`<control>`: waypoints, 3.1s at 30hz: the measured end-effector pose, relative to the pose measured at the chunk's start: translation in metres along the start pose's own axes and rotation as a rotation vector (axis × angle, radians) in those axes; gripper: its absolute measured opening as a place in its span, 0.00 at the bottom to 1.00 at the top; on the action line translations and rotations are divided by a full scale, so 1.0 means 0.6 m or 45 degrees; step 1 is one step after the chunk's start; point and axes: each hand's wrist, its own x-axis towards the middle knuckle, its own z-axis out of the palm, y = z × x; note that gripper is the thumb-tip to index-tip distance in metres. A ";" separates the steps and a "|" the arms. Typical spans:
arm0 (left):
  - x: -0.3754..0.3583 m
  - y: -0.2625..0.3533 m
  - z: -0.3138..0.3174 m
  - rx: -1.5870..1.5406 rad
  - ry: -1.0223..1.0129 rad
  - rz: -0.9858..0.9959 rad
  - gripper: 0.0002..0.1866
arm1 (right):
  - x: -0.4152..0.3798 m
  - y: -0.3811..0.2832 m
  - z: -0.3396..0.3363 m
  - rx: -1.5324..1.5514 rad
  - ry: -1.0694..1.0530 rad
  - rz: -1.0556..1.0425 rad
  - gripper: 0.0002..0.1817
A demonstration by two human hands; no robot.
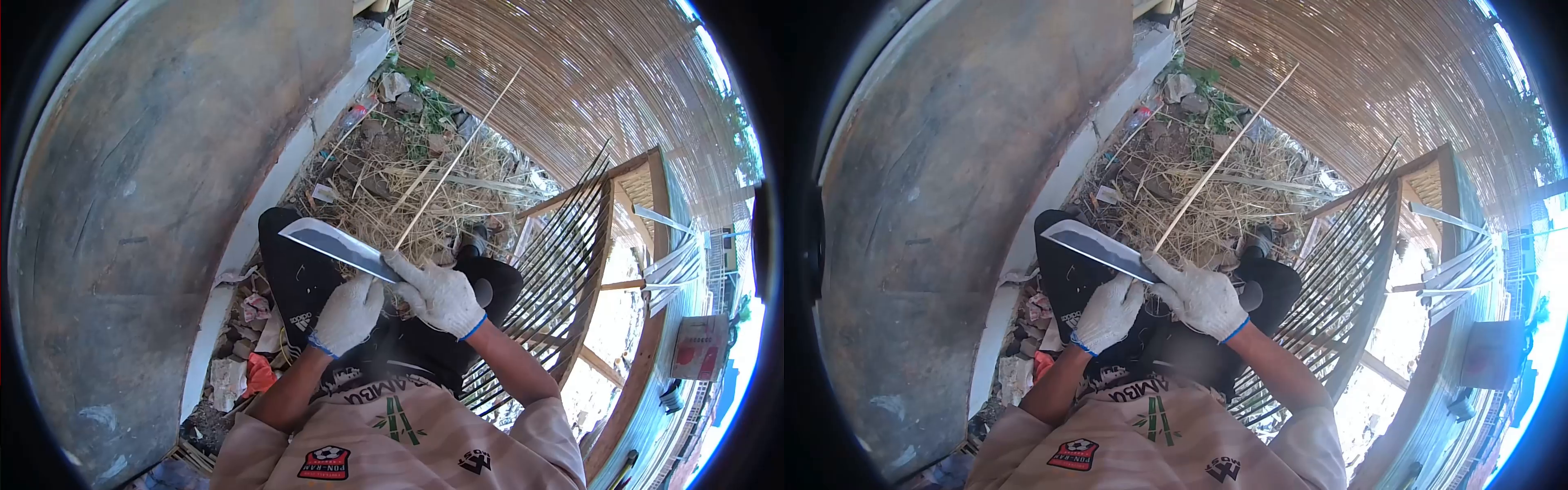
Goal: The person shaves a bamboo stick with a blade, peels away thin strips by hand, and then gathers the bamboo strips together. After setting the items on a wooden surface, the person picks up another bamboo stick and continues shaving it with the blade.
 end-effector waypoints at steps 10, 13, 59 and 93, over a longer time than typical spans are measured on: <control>-0.031 0.001 0.006 0.016 0.025 -0.007 0.17 | 0.026 0.072 -0.005 -0.097 0.223 0.109 0.30; -0.043 -0.007 0.008 0.031 0.018 -0.002 0.17 | 0.031 0.090 -0.017 -0.073 0.222 0.159 0.30; -0.139 -0.112 -0.036 0.101 -0.089 -0.287 0.16 | 0.044 0.153 -0.043 0.074 0.352 0.227 0.29; -0.129 -0.037 -0.059 0.124 -0.106 -0.145 0.13 | 0.078 0.116 -0.012 -0.139 0.142 0.144 0.29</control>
